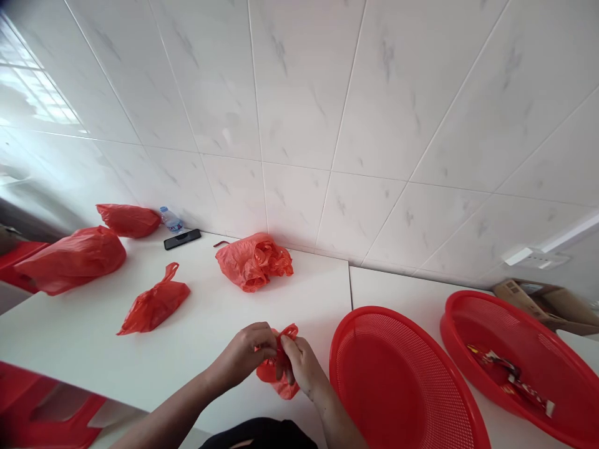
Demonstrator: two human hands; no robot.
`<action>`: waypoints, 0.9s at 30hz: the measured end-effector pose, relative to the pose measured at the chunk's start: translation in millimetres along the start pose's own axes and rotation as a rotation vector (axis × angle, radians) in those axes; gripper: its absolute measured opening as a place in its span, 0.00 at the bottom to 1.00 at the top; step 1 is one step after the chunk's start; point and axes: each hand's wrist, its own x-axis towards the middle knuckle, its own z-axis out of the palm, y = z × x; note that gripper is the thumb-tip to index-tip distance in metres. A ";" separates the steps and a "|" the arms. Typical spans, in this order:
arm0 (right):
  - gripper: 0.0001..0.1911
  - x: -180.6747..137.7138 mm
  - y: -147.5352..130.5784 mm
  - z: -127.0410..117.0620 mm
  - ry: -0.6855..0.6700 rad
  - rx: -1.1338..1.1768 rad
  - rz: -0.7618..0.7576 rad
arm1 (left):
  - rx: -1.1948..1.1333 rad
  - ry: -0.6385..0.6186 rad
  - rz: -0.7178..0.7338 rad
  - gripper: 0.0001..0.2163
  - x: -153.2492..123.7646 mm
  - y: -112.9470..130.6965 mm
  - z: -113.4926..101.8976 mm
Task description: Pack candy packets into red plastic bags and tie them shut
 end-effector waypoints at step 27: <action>0.11 -2.5 10.2 -26.9 0.262 0.025 -0.015 | -0.021 -0.066 -0.224 0.09 -12.1 -20.7 14.0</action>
